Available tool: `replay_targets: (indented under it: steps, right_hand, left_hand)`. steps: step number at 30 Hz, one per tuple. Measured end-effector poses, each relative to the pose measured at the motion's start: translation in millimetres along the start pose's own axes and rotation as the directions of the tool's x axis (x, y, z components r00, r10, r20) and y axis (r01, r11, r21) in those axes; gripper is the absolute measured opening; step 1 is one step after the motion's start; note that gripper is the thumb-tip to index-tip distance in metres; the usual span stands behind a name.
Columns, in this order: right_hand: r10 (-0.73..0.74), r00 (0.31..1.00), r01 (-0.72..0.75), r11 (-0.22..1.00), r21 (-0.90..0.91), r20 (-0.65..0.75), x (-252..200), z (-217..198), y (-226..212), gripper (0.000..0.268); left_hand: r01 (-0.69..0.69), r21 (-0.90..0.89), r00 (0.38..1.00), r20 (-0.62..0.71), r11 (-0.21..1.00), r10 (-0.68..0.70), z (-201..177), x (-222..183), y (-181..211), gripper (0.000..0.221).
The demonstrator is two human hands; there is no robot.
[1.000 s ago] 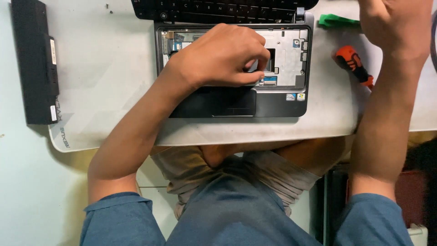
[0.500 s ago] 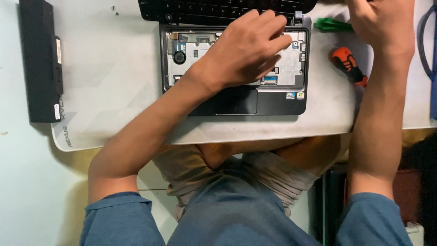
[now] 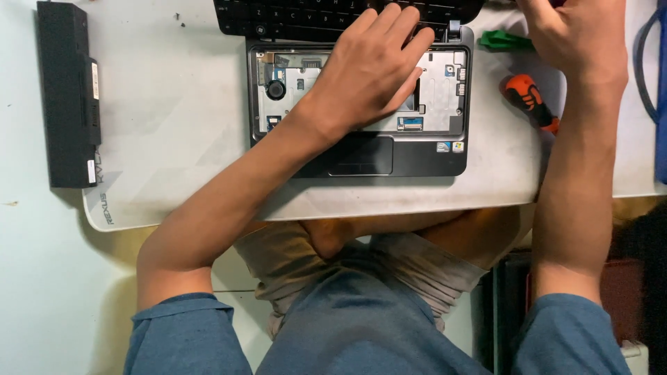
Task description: Disassembling a laptop by prying off the keyboard, disconnecting ribbon cables, and removing internal screws.
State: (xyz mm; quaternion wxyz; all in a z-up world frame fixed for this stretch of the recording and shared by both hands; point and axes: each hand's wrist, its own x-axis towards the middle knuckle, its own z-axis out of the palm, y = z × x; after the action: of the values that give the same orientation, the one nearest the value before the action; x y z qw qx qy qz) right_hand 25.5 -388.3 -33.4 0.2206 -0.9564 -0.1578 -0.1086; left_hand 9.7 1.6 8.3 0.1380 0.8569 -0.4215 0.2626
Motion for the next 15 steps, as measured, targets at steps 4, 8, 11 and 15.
replay_targets:
  steps: [4, 8, 11, 15]
  right_hand:
    - [0.006, 1.0, -0.006, 0.999, -0.053, -0.003, -1, 4, 6, 0.069]
    - [0.002, 1.0, -0.002, 1.0, -0.009, -0.029, 2, 0, -4, 0.059]
    - [-0.018, 1.0, 0.017, 0.999, -0.028, -0.019, 5, -8, -16, 0.05]
    - [-0.038, 0.999, 0.036, 0.998, 0.042, 0.034, 11, -20, -39, 0.032]
  left_hand:
    - [0.038, -0.081, 0.999, -0.022, 0.996, -0.04, 5, 0, 0, 0.021]
    - [0.057, -0.113, 0.996, -0.057, 0.992, -0.063, 15, 2, 0, 0.014]
    - [0.058, -0.133, 0.995, -0.07, 0.989, -0.068, 21, 3, -2, 0.019]
    - [0.065, -0.228, 0.988, -0.119, 0.972, -0.094, 25, 5, -3, 0.013]
